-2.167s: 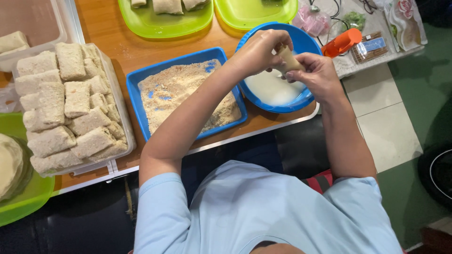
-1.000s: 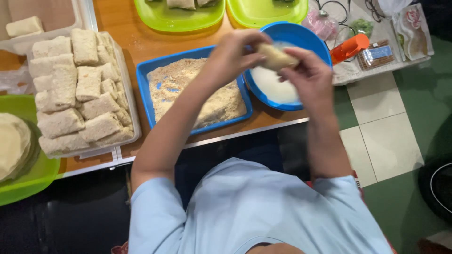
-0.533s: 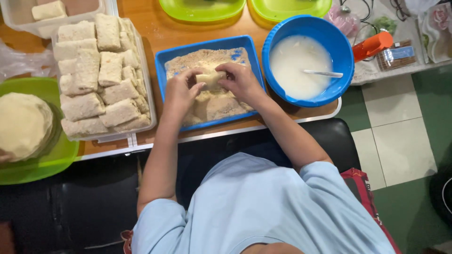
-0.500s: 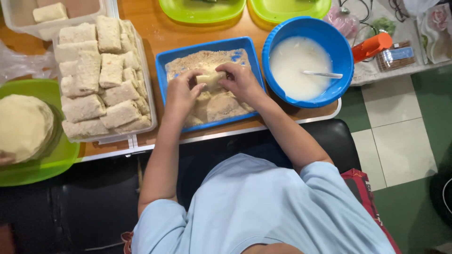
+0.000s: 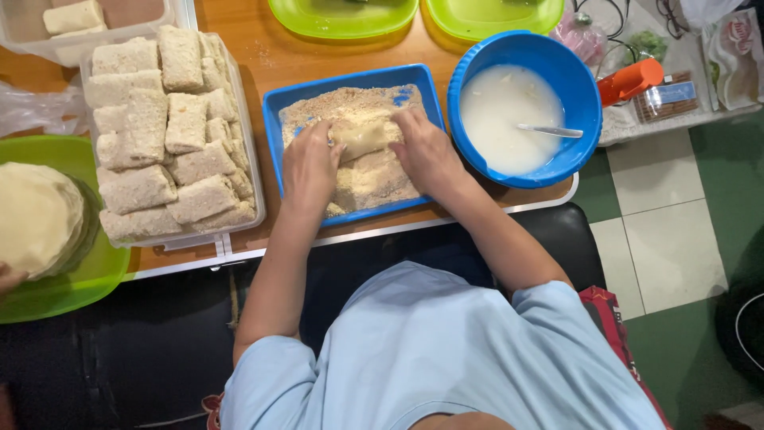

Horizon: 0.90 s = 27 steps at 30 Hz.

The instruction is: Breading spring rolls by dipping them in a liquid batter and coating them with breadcrumbs.

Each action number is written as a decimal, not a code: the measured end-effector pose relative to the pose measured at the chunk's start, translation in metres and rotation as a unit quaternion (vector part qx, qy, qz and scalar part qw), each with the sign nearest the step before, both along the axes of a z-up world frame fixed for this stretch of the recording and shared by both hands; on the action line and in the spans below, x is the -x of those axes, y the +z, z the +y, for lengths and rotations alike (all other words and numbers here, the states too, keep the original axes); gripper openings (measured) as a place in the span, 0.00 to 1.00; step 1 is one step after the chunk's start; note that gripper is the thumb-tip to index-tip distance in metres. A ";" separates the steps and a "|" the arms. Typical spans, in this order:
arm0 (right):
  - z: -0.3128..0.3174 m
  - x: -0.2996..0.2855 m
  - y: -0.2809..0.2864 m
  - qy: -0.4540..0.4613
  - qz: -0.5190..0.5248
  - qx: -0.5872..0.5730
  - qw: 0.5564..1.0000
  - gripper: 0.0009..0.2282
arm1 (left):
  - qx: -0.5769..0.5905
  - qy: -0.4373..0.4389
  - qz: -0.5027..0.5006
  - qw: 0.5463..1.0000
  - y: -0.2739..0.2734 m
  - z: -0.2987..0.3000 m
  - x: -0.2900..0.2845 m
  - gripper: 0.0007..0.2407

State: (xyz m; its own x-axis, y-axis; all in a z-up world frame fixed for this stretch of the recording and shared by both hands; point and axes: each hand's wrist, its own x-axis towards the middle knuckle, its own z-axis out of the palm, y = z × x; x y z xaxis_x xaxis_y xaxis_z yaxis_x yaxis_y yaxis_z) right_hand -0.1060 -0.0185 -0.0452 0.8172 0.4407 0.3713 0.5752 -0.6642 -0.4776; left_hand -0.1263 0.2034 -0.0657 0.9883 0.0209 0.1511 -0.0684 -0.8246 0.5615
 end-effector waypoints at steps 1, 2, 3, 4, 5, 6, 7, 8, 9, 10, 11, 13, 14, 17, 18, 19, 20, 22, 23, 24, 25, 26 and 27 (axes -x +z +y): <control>-0.001 0.009 0.009 -0.015 0.017 0.050 0.998 0.17 | -0.033 0.004 0.034 0.999 0.008 -0.001 0.006 0.16; -0.001 0.017 0.018 -0.030 0.035 0.099 0.994 0.15 | -0.065 0.008 0.069 0.995 0.017 -0.001 0.011 0.18; -0.003 0.023 0.021 -0.030 0.035 0.099 0.994 0.15 | -0.065 0.008 0.069 0.995 0.026 -0.001 0.019 0.18; -0.004 0.028 0.025 -0.020 0.073 0.128 0.989 0.16 | -0.105 -0.011 0.101 0.989 0.035 0.000 0.027 0.19; -0.005 0.034 0.028 -0.010 0.111 0.156 0.981 0.16 | -0.144 -0.029 0.134 0.980 0.044 0.000 0.035 0.20; -0.004 0.036 0.029 -0.009 0.111 0.156 0.981 0.16 | -0.144 -0.029 0.135 0.980 0.048 0.000 0.040 0.20; -0.003 0.038 0.029 0.013 0.103 0.138 0.985 0.20 | -0.150 -0.034 0.146 0.977 0.052 0.000 0.044 0.24; -0.002 0.041 0.030 0.036 0.095 0.120 0.988 0.24 | -0.155 -0.040 0.158 0.974 0.055 0.000 0.049 0.29; 0.001 0.040 0.028 0.037 0.096 0.120 0.987 0.24 | -0.156 -0.039 0.160 0.974 0.052 0.000 0.052 0.29; 0.004 0.040 0.026 0.043 0.091 0.107 0.989 0.25 | -0.147 -0.047 0.119 0.981 0.048 -0.001 0.054 0.28; 0.008 0.040 0.024 0.048 0.084 0.095 0.991 0.26 | -0.138 -0.054 0.076 0.986 0.044 -0.001 0.056 0.27; 0.016 0.040 0.018 0.061 0.091 0.066 0.992 0.25 | -0.129 -0.054 0.071 0.988 0.037 -0.005 0.055 0.28; 0.020 0.040 0.015 0.072 0.096 0.037 0.992 0.25 | -0.120 -0.055 0.065 0.989 0.033 -0.006 0.055 0.29; 0.031 0.041 0.011 0.101 0.086 -0.004 0.991 0.25 | -0.066 -0.048 0.091 0.992 0.012 -0.008 0.050 0.27; 0.033 0.039 0.005 0.101 0.086 -0.004 0.991 0.25 | -0.066 -0.048 0.092 0.992 0.011 -0.009 0.050 0.27; 0.035 0.037 -0.001 0.089 0.086 0.000 0.992 0.22 | -0.058 -0.044 0.078 0.994 0.010 -0.010 0.049 0.25; 0.037 0.035 -0.007 0.077 0.085 0.004 0.993 0.21 | -0.050 -0.041 0.064 0.996 0.008 -0.011 0.048 0.23; 0.035 0.023 -0.019 0.087 0.098 -0.009 0.991 0.19 | -0.042 -0.051 0.026 0.997 0.008 -0.010 0.045 0.20; 0.034 0.016 -0.025 0.097 0.110 -0.022 0.989 0.18 | -0.035 -0.061 -0.015 0.997 0.008 -0.010 0.043 0.18; 0.035 0.009 -0.019 0.098 0.110 -0.022 0.989 0.18 | -0.034 -0.061 -0.015 0.997 0.007 -0.012 0.035 0.18; 0.035 0.002 -0.013 0.103 0.113 -0.033 0.988 0.17 | -0.024 -0.055 0.015 0.998 0.007 -0.013 0.028 0.15; 0.035 -0.004 -0.008 0.107 0.117 -0.044 0.986 0.17 | -0.014 -0.051 0.045 0.998 0.006 -0.015 0.021 0.13; 0.036 -0.007 0.002 0.108 0.117 -0.043 0.986 0.17 | -0.013 -0.050 0.045 0.998 0.015 -0.015 0.018 0.13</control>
State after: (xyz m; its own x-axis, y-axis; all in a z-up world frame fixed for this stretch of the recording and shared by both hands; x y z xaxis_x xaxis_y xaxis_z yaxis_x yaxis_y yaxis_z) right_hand -0.0987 0.0171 -0.0436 0.7760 0.5887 0.2263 0.5653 -0.4902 -0.6634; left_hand -0.1447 0.1883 -0.0509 0.9948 -0.0816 0.0604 -0.1014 -0.8309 0.5472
